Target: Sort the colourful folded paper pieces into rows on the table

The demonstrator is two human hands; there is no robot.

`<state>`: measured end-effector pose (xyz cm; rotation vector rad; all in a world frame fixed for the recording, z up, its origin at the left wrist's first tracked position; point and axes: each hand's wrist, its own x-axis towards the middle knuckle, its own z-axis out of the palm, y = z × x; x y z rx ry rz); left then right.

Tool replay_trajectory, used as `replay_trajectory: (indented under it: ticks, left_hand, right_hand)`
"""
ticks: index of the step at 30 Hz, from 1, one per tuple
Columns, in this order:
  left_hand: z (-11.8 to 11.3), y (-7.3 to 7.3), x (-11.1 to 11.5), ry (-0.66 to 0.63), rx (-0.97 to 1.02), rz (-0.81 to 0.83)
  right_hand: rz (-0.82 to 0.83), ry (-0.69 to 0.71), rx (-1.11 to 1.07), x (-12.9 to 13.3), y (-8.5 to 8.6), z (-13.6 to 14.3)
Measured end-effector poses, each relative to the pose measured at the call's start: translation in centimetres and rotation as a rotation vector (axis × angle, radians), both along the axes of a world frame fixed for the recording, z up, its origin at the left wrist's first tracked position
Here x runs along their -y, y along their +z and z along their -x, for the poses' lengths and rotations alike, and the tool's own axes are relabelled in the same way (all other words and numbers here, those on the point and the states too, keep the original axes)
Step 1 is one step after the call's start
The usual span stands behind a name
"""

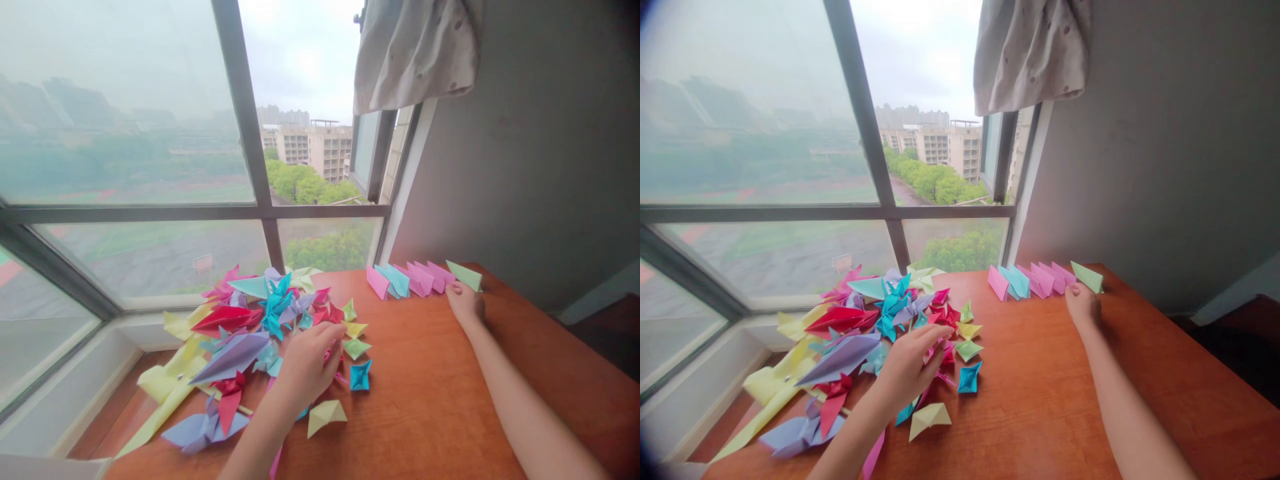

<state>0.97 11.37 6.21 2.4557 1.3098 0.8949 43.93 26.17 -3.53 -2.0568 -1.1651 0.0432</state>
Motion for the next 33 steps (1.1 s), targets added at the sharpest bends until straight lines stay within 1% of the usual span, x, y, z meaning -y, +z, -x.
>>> replay_trajectory:
  ticks: [3,6,11,13,15,18,20,21,23,24,26,28,30,31,33]
  left_hand:
    - [-0.1,0.1,0.1,-0.002,-0.022,-0.002]
    - [-0.2,0.2,0.1,-0.001,-0.039,-0.001]
    - [0.3,0.5,0.0,0.029,-0.018,-0.002]
    - [0.6,0.7,-0.1,0.057,0.010,-0.019]
    - [1.1,1.0,-0.2,0.095,0.033,-0.045]
    - [2.3,1.6,-0.5,0.169,0.058,-0.085]
    - [3.7,2.3,-0.8,0.259,0.084,-0.124]
    - [4.6,2.7,-0.9,0.326,0.096,-0.143]
    - [6.7,3.4,-1.2,0.499,0.083,-0.168]
    - [8.0,3.7,-1.3,0.608,0.063,-0.174]
    - [10.6,4.0,-1.4,0.808,-0.023,-0.140]
    - [13.0,4.0,-1.4,0.949,-0.132,-0.029]
    - [14.9,3.6,-1.3,1.008,-0.230,0.098]
    - [15.6,3.4,-1.3,1.013,-0.269,0.151]
    - [16.3,2.9,-1.3,0.985,-0.316,0.217]
  right_hand:
    - [-0.054,-0.001,-0.018,0.6,0.3,1.3]
    - [-0.111,0.037,-0.046,0.9,1.1,3.1]
    - [-0.184,0.153,-0.117,1.3,2.3,8.0]
    - [-0.206,0.222,-0.215,1.8,2.3,10.4]
    - [-0.213,0.280,-0.314,2.5,1.8,12.6]
    - [-0.171,0.349,-0.333,3.6,0.6,15.0]
    - [-0.137,0.396,-0.313,4.2,-0.1,15.8]
    - [-0.125,0.415,-0.308,4.4,-0.3,16.0]
    - [-0.109,0.434,-0.303,4.6,-0.7,16.1]
    - [-0.104,0.439,-0.300,4.6,-0.7,16.1]
    - [-0.098,0.442,-0.294,4.6,-0.8,16.1]
    - [-0.098,0.445,-0.286,4.6,-0.7,16.2]
    - [-0.103,0.448,-0.280,4.6,-0.7,16.3]
    - [-0.106,0.449,-0.278,4.6,-0.6,16.4]
    - [-0.111,0.450,-0.277,4.7,-0.6,16.5]
